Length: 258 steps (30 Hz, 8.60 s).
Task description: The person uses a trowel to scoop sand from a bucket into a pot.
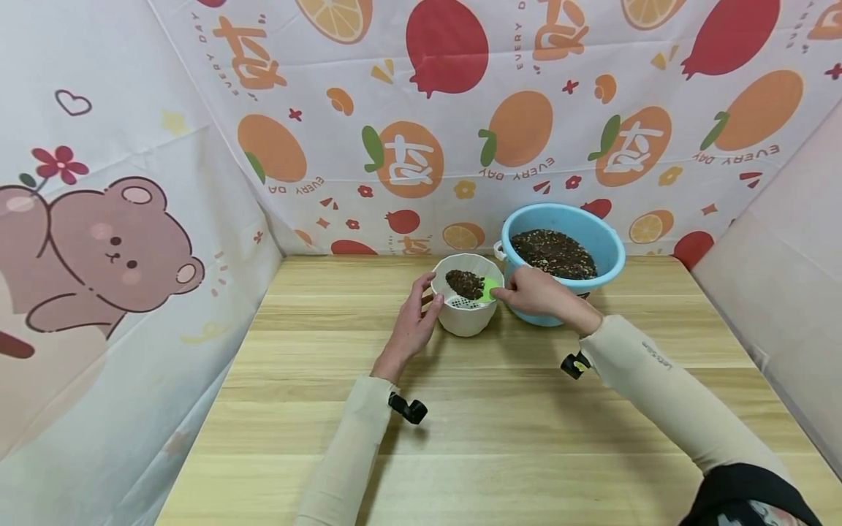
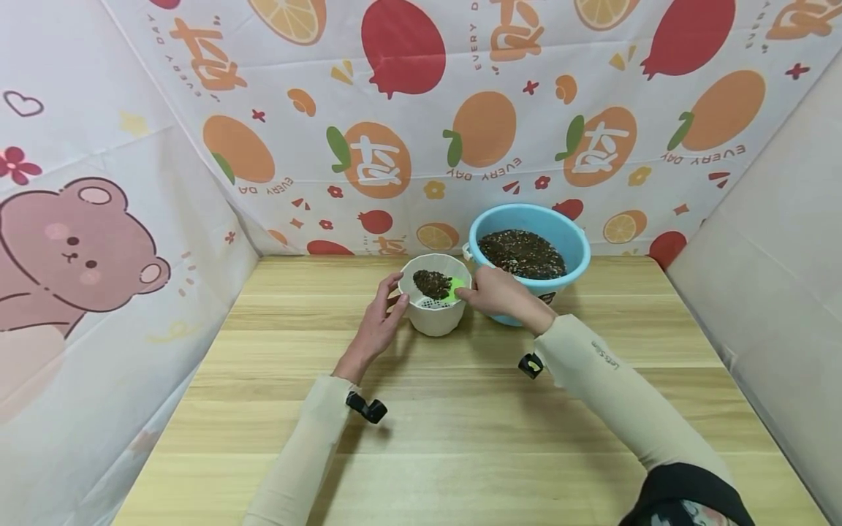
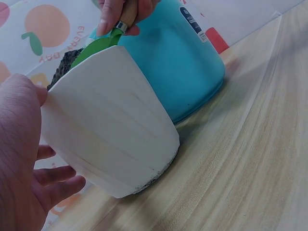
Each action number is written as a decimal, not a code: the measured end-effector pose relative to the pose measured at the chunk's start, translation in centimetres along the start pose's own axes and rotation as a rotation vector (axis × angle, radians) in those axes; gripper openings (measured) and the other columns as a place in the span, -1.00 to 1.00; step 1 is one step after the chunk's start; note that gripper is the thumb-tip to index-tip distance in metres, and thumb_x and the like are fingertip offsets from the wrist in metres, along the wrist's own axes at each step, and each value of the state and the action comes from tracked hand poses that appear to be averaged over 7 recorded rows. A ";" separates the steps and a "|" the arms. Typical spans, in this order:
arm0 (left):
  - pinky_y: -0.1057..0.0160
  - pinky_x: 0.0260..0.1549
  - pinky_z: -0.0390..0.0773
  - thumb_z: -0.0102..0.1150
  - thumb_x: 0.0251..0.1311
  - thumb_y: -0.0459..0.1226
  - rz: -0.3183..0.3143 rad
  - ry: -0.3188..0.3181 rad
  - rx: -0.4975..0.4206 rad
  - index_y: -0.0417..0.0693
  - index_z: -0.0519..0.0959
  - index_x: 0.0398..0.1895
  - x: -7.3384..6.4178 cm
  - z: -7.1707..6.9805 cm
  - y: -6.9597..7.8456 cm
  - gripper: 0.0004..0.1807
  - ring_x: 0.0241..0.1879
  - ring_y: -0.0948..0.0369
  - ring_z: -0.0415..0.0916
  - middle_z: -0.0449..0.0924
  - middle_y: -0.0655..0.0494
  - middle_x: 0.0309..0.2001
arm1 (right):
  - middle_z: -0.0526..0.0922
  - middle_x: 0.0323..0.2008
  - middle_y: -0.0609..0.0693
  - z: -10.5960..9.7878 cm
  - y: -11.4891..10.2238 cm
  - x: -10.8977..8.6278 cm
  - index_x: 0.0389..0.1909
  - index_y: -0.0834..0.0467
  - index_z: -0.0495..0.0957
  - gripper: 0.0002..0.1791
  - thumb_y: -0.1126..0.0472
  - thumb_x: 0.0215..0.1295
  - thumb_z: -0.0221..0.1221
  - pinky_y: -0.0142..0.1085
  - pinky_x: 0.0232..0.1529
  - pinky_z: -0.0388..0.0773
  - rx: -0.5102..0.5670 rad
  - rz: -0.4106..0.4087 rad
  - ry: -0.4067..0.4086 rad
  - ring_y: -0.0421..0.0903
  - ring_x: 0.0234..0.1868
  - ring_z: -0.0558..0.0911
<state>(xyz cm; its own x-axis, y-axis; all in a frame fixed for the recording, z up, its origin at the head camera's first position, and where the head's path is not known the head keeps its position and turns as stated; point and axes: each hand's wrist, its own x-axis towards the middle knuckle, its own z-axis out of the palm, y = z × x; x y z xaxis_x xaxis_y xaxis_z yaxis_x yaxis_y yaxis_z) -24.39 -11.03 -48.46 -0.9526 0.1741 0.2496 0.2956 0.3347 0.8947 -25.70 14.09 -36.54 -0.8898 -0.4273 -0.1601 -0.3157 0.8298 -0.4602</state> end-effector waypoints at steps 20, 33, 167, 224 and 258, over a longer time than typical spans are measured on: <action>-0.25 0.25 0.51 -0.12 0.56 0.05 0.001 -0.006 0.004 0.06 0.12 0.57 0.2 -0.1 -0.1 -0.36 0.38 -0.24 0.40 0.22 -0.20 0.53 | 0.18 -0.82 -0.18 0.3 -1.1 1.9 -0.83 0.00 0.26 -0.38 -0.05 0.48 0.14 -0.37 -0.63 0.17 -0.074 0.069 -0.077 -0.25 -0.74 0.16; -0.26 0.29 0.47 -0.12 0.58 -0.13 -0.030 -0.051 -0.005 -0.08 0.07 0.59 -0.1 -0.8 1.4 -0.38 0.41 -0.31 0.34 0.14 -0.31 0.54 | 0.27 -0.79 -0.17 -0.7 -2.1 2.5 -0.79 0.00 0.32 -0.43 -0.07 0.46 0.15 -0.35 -0.62 0.24 -0.132 0.081 -0.085 -0.22 -0.71 0.27; -0.22 0.33 0.44 -0.11 0.57 -0.03 -0.028 -0.019 -0.017 0.06 0.14 0.56 0.0 0.1 0.2 -0.42 0.40 -0.24 0.38 0.19 -0.15 0.55 | 0.54 -0.61 -0.03 -14.8 12.3 -3.4 -0.53 0.18 0.71 -0.57 -0.10 0.29 0.29 -0.23 -0.51 0.34 0.019 0.405 0.004 -0.08 -0.57 0.37; -0.24 0.28 0.49 -0.11 0.57 0.00 -0.019 -0.008 -0.035 0.12 0.16 0.55 0.2 0.5 -0.6 -0.42 0.38 -0.25 0.40 0.20 -0.20 0.53 | 0.63 -0.54 0.13 -11.1 8.2 1.2 -0.34 0.34 0.58 -0.65 0.07 0.31 0.29 -0.27 -0.51 0.51 -0.271 0.390 -0.117 -0.05 -0.55 0.59; -0.21 0.28 0.50 -0.11 0.56 0.01 -0.010 0.003 -0.039 0.12 0.18 0.52 0.4 0.8 -0.6 -0.44 0.36 -0.22 0.43 0.24 -0.17 0.52 | 0.60 -0.57 0.09 -10.3 9.3 1.0 -0.41 0.30 0.63 -0.65 0.05 0.25 0.35 -0.26 -0.47 0.45 -0.207 0.326 -0.034 -0.03 -0.52 0.56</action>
<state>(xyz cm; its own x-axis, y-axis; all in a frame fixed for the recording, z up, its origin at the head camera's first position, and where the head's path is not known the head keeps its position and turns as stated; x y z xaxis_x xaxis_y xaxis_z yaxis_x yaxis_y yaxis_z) -24.93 -10.41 -49.22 -0.9556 0.1679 0.2422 0.2835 0.2997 0.9109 -32.90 25.10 -32.03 -0.9443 -0.1381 -0.2988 -0.0814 0.9775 -0.1947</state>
